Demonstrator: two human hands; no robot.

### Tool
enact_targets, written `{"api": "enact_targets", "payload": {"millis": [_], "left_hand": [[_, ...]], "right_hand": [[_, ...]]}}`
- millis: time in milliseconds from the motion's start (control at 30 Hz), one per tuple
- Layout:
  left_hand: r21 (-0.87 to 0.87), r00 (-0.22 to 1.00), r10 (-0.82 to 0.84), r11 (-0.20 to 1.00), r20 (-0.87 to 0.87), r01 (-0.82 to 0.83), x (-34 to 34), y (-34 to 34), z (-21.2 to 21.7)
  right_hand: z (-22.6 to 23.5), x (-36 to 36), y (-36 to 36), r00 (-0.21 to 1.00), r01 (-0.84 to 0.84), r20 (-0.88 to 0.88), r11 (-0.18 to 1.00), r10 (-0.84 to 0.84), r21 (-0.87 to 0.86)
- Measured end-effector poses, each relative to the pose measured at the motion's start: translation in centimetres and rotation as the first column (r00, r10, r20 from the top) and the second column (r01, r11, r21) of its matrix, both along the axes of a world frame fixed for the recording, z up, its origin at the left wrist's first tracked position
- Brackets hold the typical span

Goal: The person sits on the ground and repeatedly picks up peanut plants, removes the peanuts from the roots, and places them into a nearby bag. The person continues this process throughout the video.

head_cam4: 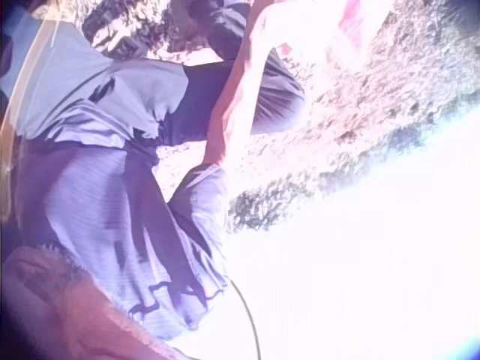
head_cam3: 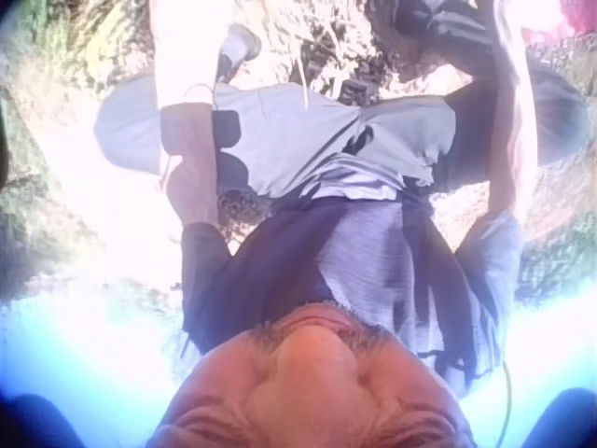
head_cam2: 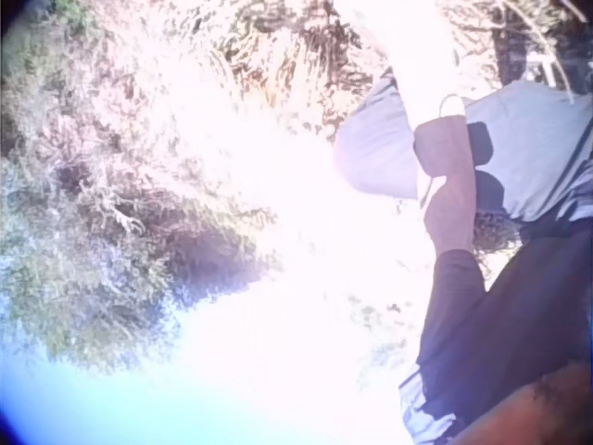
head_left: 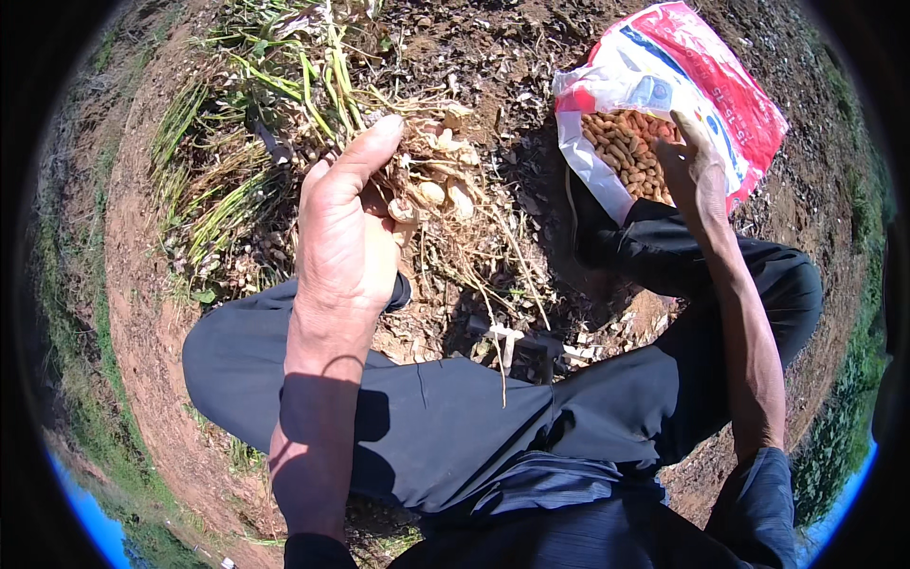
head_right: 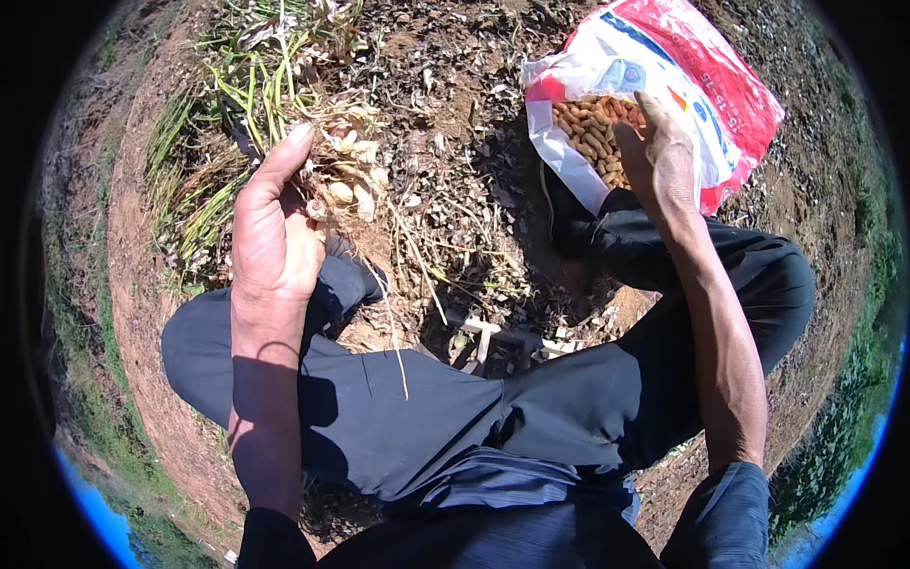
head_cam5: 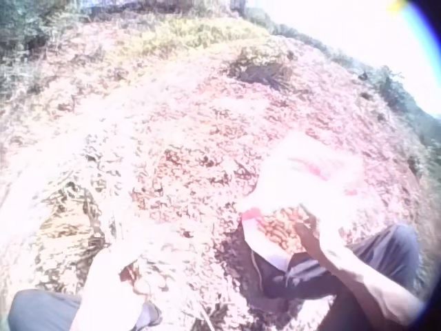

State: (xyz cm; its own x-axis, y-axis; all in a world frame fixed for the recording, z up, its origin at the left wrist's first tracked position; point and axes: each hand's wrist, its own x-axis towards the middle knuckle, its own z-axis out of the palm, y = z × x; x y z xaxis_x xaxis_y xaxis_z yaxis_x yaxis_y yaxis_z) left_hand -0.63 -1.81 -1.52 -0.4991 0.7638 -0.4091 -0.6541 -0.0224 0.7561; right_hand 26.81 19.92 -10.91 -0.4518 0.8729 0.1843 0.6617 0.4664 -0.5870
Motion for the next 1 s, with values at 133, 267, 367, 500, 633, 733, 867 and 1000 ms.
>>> {"api": "enact_targets", "payload": {"millis": [133,267,367,500,633,733,867,1000], "left_hand": [[0.069,0.996,-0.045,0.997,0.072,0.040,0.8,1.2,-0.3],[0.019,0.999,-0.017,1.000,0.035,0.016,1.5,0.3,0.4],[0.065,0.977,-0.034,0.998,0.211,0.020,2.0,0.7,0.4],[0.196,0.917,-0.107,0.980,0.385,0.032,1.1,0.2,-0.5],[0.220,0.884,-0.109,0.975,0.454,0.007,1.8,0.6,0.2],[0.232,0.873,-0.093,0.973,0.478,-0.023,1.6,0.5,0.4],[0.217,0.897,-0.095,0.976,0.431,-0.001,1.8,0.3,0.3],[0.173,0.953,-0.117,0.982,0.279,0.069,2.8,0.3,0.7]], "right_hand": [[9.2,-4.4,-7.1,0.936,-0.262,-0.323,0.893,0.143,-0.366],[10.1,-7.7,-11.3,0.774,-0.578,-0.517,0.741,0.366,-0.341],[9.2,-8.2,-12.4,0.764,-0.575,-0.584,0.699,0.274,-0.425],[10.4,-8.8,-12.9,0.736,-0.556,-0.628,0.755,0.253,-0.348],[10.1,-8.7,-13.0,0.754,-0.536,-0.594,0.785,0.280,-0.311],[10.6,-8.8,-13.0,0.708,-0.563,-0.551,0.824,0.443,-0.061],[10.2,-9.2,-12.8,0.648,-0.582,-0.573,0.812,0.501,0.052],[9.9,-8.4,-12.8,0.691,-0.577,-0.570,0.814,0.444,-0.065]]}}
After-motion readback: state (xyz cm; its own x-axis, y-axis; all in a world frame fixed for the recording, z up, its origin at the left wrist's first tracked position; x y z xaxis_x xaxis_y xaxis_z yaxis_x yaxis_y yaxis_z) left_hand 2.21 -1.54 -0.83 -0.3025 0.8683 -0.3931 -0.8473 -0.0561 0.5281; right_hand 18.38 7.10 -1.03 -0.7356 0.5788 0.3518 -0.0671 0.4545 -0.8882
